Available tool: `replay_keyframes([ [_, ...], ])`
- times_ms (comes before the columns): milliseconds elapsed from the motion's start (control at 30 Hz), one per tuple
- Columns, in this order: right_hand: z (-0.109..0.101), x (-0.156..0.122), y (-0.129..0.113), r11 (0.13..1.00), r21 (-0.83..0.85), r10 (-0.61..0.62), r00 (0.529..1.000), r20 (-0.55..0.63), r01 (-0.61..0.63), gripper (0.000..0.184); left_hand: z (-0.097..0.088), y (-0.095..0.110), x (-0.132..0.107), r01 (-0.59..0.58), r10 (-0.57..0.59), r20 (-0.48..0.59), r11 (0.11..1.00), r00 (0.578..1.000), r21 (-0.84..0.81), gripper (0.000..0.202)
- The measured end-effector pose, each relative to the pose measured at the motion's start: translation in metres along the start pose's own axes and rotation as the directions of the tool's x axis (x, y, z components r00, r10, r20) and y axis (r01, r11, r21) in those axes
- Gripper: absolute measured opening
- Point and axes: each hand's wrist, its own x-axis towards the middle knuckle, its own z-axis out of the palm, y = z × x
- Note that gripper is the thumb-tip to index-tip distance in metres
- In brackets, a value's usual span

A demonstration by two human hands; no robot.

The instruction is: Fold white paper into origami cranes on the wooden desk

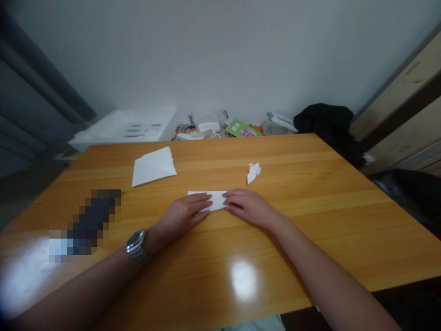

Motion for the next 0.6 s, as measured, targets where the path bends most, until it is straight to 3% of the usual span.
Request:
replay_keyframes([
  [267,-0.003,0.007,0.002,0.996,0.027,0.081,0.993,-0.085,-0.079,0.018,-0.001,0.009,0.000,-0.044,0.046,0.063,0.998,0.997,-0.034,0.037],
  [600,0.017,0.017,0.002,0.985,0.035,0.174,0.965,-0.199,-0.170,0.011,0.001,0.013,-0.005,-0.069,0.074,0.050,0.993,0.996,-0.095,0.031],
])
